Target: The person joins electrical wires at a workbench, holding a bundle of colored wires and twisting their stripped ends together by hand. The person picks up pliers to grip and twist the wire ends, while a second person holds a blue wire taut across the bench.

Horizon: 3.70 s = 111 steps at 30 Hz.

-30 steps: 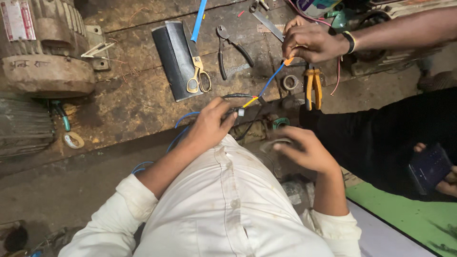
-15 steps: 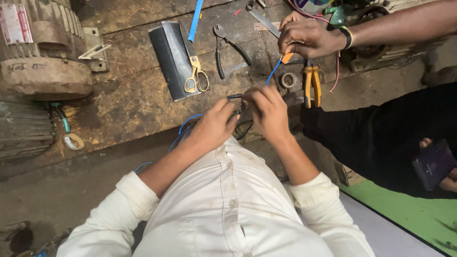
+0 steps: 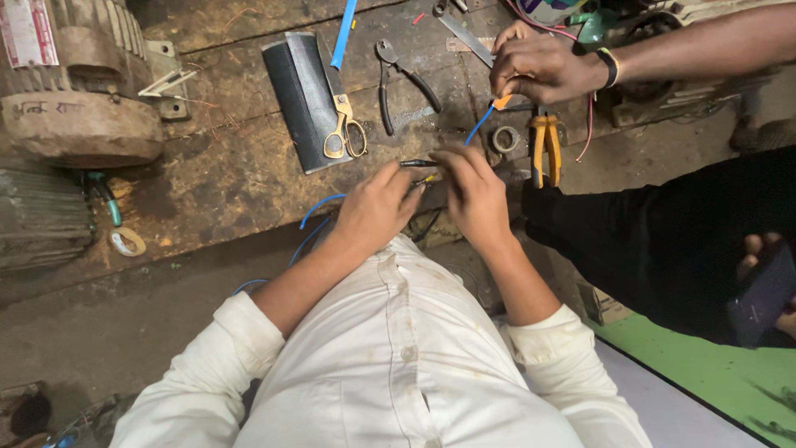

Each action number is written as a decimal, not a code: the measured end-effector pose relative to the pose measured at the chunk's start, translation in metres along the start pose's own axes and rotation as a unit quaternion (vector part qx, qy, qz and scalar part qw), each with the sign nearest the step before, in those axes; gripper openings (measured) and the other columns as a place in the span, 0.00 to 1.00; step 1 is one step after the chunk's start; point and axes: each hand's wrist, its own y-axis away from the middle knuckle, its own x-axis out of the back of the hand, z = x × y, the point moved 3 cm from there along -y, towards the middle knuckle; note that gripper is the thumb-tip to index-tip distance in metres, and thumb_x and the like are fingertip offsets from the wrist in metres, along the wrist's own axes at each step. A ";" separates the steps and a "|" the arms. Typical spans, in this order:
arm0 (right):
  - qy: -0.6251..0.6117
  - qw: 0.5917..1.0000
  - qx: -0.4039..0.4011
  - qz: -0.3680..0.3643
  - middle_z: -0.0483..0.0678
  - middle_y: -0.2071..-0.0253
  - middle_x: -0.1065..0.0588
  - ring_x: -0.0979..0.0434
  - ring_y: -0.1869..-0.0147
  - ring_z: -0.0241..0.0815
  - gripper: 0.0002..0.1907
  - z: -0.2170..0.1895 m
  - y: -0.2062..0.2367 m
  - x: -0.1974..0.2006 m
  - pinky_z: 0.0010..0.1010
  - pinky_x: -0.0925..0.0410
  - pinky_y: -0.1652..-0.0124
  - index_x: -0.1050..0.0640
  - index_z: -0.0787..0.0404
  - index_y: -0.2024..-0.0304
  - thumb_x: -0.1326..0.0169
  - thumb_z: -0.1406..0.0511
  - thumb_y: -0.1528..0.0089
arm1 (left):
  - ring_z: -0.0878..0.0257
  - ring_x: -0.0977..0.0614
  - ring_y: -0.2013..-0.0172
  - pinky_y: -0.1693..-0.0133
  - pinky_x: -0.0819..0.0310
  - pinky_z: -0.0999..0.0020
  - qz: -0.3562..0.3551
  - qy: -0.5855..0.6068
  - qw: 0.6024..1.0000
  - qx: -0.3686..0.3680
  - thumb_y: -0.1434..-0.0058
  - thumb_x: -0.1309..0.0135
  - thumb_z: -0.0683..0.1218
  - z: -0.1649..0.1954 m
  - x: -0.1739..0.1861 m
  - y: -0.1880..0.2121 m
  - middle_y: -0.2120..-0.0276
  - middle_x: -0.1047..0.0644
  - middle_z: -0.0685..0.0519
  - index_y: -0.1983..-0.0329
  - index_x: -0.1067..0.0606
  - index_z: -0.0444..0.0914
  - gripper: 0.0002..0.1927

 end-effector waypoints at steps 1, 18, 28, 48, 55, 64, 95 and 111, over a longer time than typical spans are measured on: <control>-0.005 1.000 0.001 -0.009 0.54 0.46 0.24 0.23 0.42 0.57 0.17 0.001 0.006 0.000 0.40 0.28 0.46 0.23 0.65 0.48 0.43 0.78 0.40 | 0.47 0.18 0.58 0.57 0.23 0.57 0.012 0.044 0.999 0.010 0.35 0.41 0.46 -0.006 -0.003 0.002 0.59 0.23 0.45 0.51 0.22 0.36 0.12; 0.048 0.995 0.084 -0.028 0.50 0.48 0.22 0.20 0.47 0.49 0.14 0.009 0.013 -0.007 0.38 0.26 0.52 0.18 0.59 0.55 0.40 0.73 0.44 | 0.41 0.21 0.58 0.57 0.26 0.52 -0.038 0.128 0.990 0.045 0.34 0.45 0.43 -0.017 0.001 0.000 0.60 0.24 0.39 0.55 0.24 0.33 0.09; 0.076 0.989 0.012 -0.127 0.54 0.59 0.25 0.22 0.55 0.59 0.10 0.002 -0.032 -0.011 0.43 0.29 0.56 0.19 0.63 0.59 0.41 0.74 0.44 | 0.46 0.20 0.60 0.56 0.24 0.53 0.003 -0.073 0.991 -0.116 0.38 0.41 0.44 0.003 0.012 -0.001 0.60 0.26 0.45 0.47 0.26 0.33 0.18; 0.069 0.991 0.118 -0.013 0.53 0.46 0.25 0.22 0.43 0.58 0.21 0.010 0.028 -0.008 0.43 0.28 0.45 0.23 0.62 0.53 0.41 0.76 0.50 | 0.62 0.32 0.78 0.76 0.40 0.59 -0.229 0.357 0.820 0.384 0.34 0.48 0.48 -0.043 -0.030 -0.001 0.69 0.23 0.58 0.50 0.21 0.38 0.13; 0.055 0.996 0.066 0.010 0.53 0.48 0.24 0.21 0.46 0.56 0.19 0.002 0.015 -0.007 0.41 0.26 0.49 0.21 0.62 0.54 0.43 0.77 0.48 | 0.52 0.19 0.61 0.59 0.24 0.57 -0.069 0.184 0.978 0.065 0.36 0.43 0.44 -0.025 -0.008 -0.007 0.62 0.22 0.45 0.54 0.23 0.34 0.10; 0.109 0.988 -0.026 -0.108 0.56 0.59 0.26 0.22 0.59 0.62 0.09 -0.004 -0.026 -0.003 0.47 0.29 0.60 0.19 0.62 0.61 0.40 0.73 0.45 | 0.44 0.22 0.58 0.56 0.26 0.52 -0.025 -0.023 0.998 -0.053 0.39 0.41 0.43 0.006 0.007 -0.005 0.60 0.27 0.42 0.55 0.25 0.34 0.12; -0.266 0.893 -0.363 0.018 0.39 0.72 0.25 0.33 0.68 0.26 0.10 0.044 0.065 -0.044 0.22 0.36 0.68 0.20 0.67 0.63 0.40 0.65 0.34 | 0.52 0.14 0.66 0.62 0.23 0.57 -0.173 0.149 0.938 0.261 0.33 0.51 0.56 -0.022 -0.039 -0.005 0.70 0.17 0.46 0.57 0.25 0.38 0.16; 0.079 0.994 0.003 -0.075 0.58 0.30 0.39 0.24 0.40 0.60 0.29 0.013 0.022 0.014 0.41 0.27 0.47 0.23 0.56 0.41 0.35 0.72 0.46 | 0.55 0.16 0.62 0.59 0.23 0.58 -0.207 0.193 0.945 0.164 0.37 0.42 0.55 -0.018 -0.009 -0.010 0.63 0.19 0.49 0.39 0.30 0.42 0.25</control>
